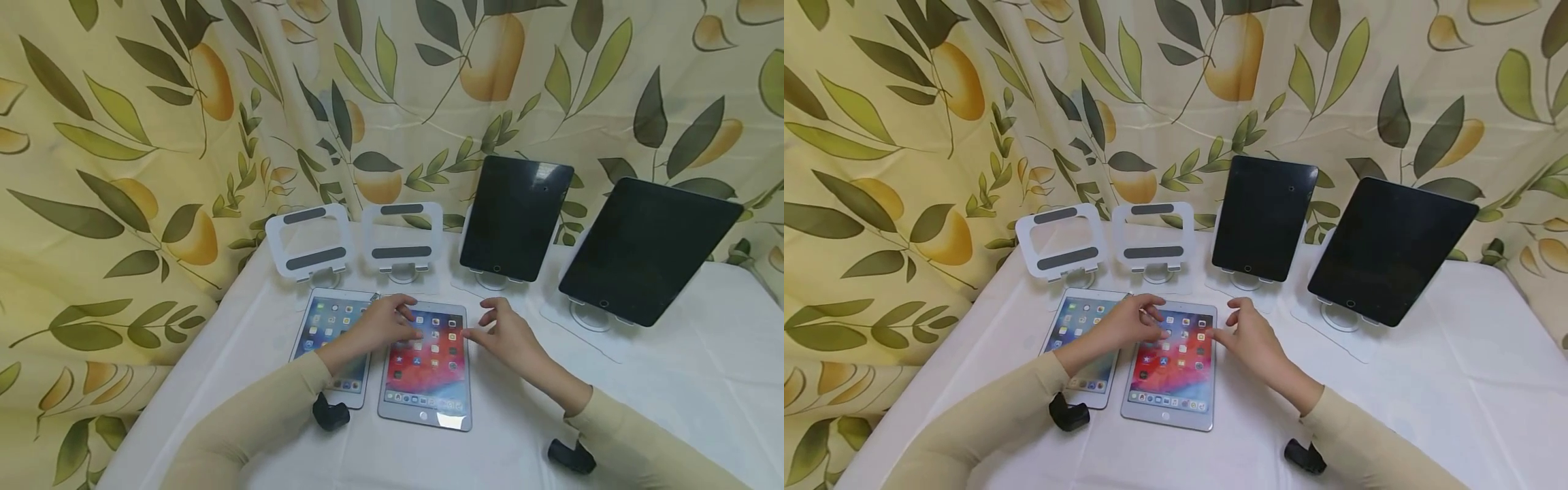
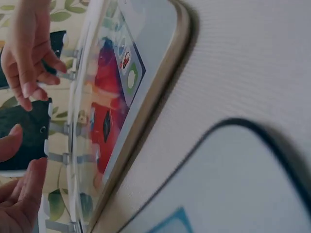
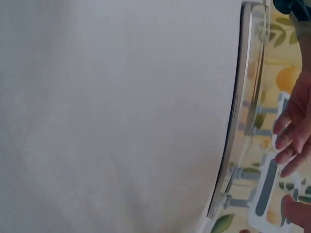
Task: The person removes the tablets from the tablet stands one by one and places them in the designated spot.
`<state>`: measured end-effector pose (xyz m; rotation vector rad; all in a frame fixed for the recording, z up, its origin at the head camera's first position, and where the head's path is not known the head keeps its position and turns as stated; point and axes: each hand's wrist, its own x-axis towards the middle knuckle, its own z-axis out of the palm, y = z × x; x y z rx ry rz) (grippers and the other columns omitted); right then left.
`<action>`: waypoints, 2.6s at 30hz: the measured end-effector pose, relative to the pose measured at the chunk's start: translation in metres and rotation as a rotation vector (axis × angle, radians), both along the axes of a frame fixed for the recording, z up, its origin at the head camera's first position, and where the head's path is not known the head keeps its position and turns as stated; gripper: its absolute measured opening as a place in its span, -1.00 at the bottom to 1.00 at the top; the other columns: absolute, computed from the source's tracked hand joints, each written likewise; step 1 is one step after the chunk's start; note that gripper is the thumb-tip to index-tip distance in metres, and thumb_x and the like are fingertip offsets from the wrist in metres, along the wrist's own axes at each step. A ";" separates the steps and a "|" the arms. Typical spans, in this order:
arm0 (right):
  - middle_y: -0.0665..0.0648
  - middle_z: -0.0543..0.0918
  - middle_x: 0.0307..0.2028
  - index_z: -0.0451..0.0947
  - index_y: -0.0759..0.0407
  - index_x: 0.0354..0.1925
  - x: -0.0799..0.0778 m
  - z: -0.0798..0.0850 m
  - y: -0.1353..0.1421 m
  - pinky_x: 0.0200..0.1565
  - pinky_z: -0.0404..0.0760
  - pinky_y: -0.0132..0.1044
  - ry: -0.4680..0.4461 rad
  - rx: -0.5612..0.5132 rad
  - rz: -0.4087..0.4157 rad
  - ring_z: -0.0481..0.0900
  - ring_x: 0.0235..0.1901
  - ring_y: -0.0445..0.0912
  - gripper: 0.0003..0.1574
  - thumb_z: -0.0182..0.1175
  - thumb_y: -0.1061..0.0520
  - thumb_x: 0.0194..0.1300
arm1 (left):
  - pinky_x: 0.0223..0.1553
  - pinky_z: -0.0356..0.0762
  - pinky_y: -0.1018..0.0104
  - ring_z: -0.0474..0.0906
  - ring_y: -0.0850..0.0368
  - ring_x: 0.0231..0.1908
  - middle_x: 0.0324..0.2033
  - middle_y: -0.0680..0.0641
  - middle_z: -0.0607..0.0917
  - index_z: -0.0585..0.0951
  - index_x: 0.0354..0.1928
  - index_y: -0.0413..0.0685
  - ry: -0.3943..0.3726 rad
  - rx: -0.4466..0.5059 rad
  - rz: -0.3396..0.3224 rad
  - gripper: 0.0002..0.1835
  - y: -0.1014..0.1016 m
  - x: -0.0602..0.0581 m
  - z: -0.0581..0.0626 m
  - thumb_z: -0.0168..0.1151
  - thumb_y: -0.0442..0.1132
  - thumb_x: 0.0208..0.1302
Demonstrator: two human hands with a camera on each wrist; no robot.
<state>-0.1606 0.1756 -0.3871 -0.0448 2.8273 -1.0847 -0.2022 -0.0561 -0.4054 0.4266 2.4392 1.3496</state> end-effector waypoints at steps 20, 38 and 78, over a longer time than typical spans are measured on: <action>0.41 0.27 0.17 -0.01 0.36 0.35 -0.034 0.004 0.031 0.05 0.47 0.10 0.436 -0.047 -0.272 0.35 0.05 0.21 0.03 0.37 0.07 0.14 | 0.01 0.51 0.46 0.47 0.12 0.08 0.09 -0.07 0.49 0.33 0.31 -0.06 0.471 0.184 0.169 -0.24 0.068 -0.042 0.019 0.44 -0.18 0.06; 0.38 0.06 0.24 -0.13 0.28 0.41 -0.080 0.018 0.053 0.01 0.40 0.11 0.450 0.048 -0.417 0.14 0.19 0.22 0.13 0.33 -0.05 0.15 | 0.08 0.46 0.37 0.44 0.10 0.07 0.13 -0.08 0.42 0.30 0.35 -0.02 0.511 -0.082 0.256 -0.22 0.118 -0.090 0.051 0.41 -0.07 0.09; 0.34 0.37 0.05 0.00 0.24 0.23 -0.070 0.040 0.056 -0.17 0.34 -0.20 0.443 -0.082 -0.441 0.37 -0.07 0.08 -0.13 0.29 0.00 0.20 | -0.18 0.41 0.59 0.42 0.16 -0.18 -0.17 -0.08 0.48 0.36 0.18 -0.13 0.721 0.118 0.199 -0.51 0.120 -0.089 0.044 0.25 -0.30 0.22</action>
